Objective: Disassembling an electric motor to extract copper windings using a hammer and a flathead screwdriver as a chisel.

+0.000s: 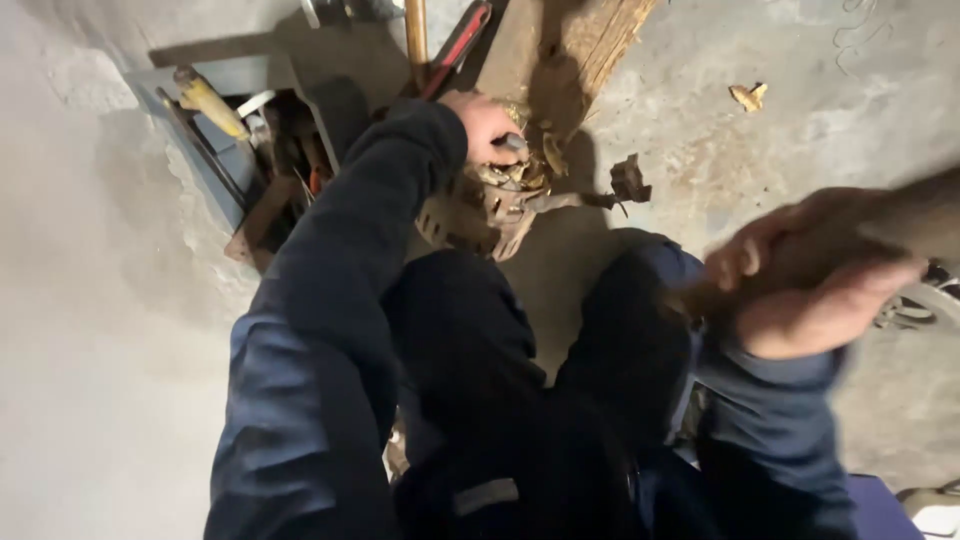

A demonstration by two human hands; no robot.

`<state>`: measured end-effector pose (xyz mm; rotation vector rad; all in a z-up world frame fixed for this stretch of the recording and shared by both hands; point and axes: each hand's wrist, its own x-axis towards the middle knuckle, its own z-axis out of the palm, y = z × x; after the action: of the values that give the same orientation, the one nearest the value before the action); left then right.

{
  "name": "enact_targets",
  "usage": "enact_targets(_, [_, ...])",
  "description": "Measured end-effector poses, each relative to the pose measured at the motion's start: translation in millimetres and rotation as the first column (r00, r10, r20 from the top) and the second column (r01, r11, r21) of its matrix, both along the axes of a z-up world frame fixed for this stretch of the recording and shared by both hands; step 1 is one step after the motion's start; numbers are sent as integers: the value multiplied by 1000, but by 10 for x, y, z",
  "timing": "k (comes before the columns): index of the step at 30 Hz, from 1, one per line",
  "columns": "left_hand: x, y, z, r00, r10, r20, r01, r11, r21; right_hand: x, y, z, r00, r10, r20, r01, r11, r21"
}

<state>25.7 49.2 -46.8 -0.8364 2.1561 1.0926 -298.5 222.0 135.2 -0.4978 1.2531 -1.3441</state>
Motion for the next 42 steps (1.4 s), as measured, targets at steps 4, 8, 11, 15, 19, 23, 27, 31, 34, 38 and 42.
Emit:
enact_targets(4, [-11,-64,62,1000,22,6,-22,998,63,430,293,-945,561,11,-827,-206,970,-127])
enact_targets(8, [79,24,-110,997,-21,-71,21,1000,5,316,186,-743,533,724,-437,-478,684,551])
enact_targets(11, [77,59,-63,991,89,-103,-80,992,94,68,41,-69,794,474,-380,-333,862,382])
enact_targets(15, [0,-34,165,994,110,26,-112,989,100,272,0,-54,986,-162,32,163,986,-39])
enact_targets(19, [118,-65,-47,977,170,-132,-159,983,91,645,331,-1288,850,365,-380,-310,930,199])
enact_targets(23, [192,15,-152,996,66,-62,-65,998,10,467,428,-1297,610,634,-475,-439,770,464])
enact_targets(27, [27,-61,-132,988,127,-89,-119,989,88,-12,902,-1175,810,528,-255,-340,778,528])
enact_targets(31, [-56,111,-213,996,88,8,-88,995,50,-183,1602,-1259,881,397,-258,-202,809,553])
enact_targets(34, [39,65,-211,995,100,-13,-101,995,-24,-156,1678,-1229,992,89,86,-123,729,674])
enact_targets(38, [15,77,-68,991,133,-30,-133,991,21,-68,1518,-1054,988,127,83,-151,796,587])
enact_targets(42, [7,111,-177,987,158,-34,-155,985,70,-133,650,-227,714,437,-547,-391,897,205])
